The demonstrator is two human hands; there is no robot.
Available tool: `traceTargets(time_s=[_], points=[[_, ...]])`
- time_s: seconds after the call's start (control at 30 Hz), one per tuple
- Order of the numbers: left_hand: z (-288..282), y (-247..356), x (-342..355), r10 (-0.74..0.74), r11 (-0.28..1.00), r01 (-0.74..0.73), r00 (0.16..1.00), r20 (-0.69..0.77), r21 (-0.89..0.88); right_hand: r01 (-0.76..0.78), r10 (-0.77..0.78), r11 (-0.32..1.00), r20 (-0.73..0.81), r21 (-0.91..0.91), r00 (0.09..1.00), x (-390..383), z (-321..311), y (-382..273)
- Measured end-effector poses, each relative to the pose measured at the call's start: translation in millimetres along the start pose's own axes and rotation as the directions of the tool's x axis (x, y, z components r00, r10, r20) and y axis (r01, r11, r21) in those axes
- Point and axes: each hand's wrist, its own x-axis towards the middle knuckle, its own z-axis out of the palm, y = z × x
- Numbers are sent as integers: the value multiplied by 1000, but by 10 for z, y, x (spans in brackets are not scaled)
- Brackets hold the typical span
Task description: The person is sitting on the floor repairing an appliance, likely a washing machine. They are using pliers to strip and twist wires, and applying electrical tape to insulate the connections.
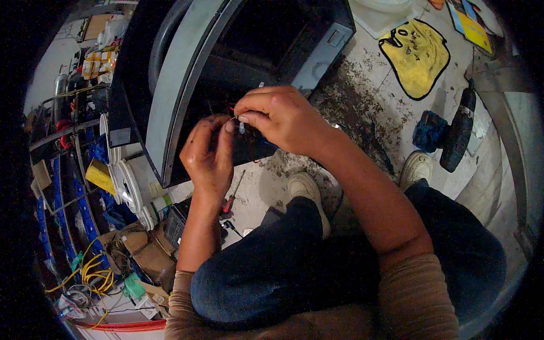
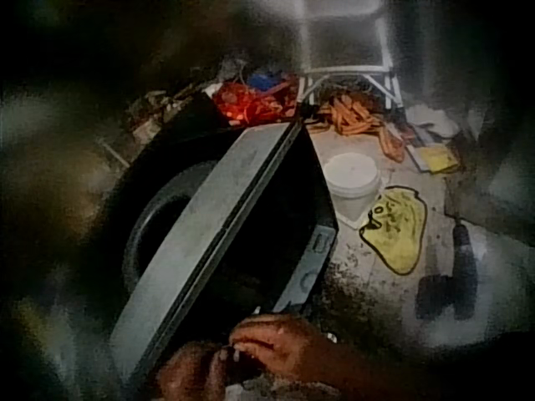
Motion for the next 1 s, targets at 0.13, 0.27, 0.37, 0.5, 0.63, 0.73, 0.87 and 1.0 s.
traceTargets(time_s=[0.13, 0.27, 0.37, 0.5, 0.63, 0.73, 0.87, 1.0], points=[[-43, 35, -2, -416, 855, 461, 883, 216, -238, -5, 5, 1000, 18, -18, 1000, -18, -19, 9], [-31, 2, -9, -479, 774, 527, 850, 220, -350, -90, 90, 996, 3, -4, 996, -26, -11, -9], [31, 0, -89, -236, 971, 235, 972, -16, -44, -73, 73, 997, -60, 8, 996, -22, 27, -7], [43, -19, -49, -82, 996, 83, 995, -56, 20, -83, 83, 997, -63, 8, 995, -30, 31, -26], [29, 39, -39, -282, 949, 277, 959, -11, -149, -49, 50, 999, -55, 11, 997, -26, 39, -32], [27, 45, -13, -409, 861, 417, 908, 91, -290, -24, 23, 999, -46, -22, 999, -22, 35, -39], [14, 23, -29, -475, 707, 502, 859, 192, -498, -18, 18, 1000, -28, 1, 999, -14, 47, -58], [25, -1, -39, -530, 591, 554, 815, 236, -587, -84, 88, 995, -64, 54, 994, -32, 87, -49]])
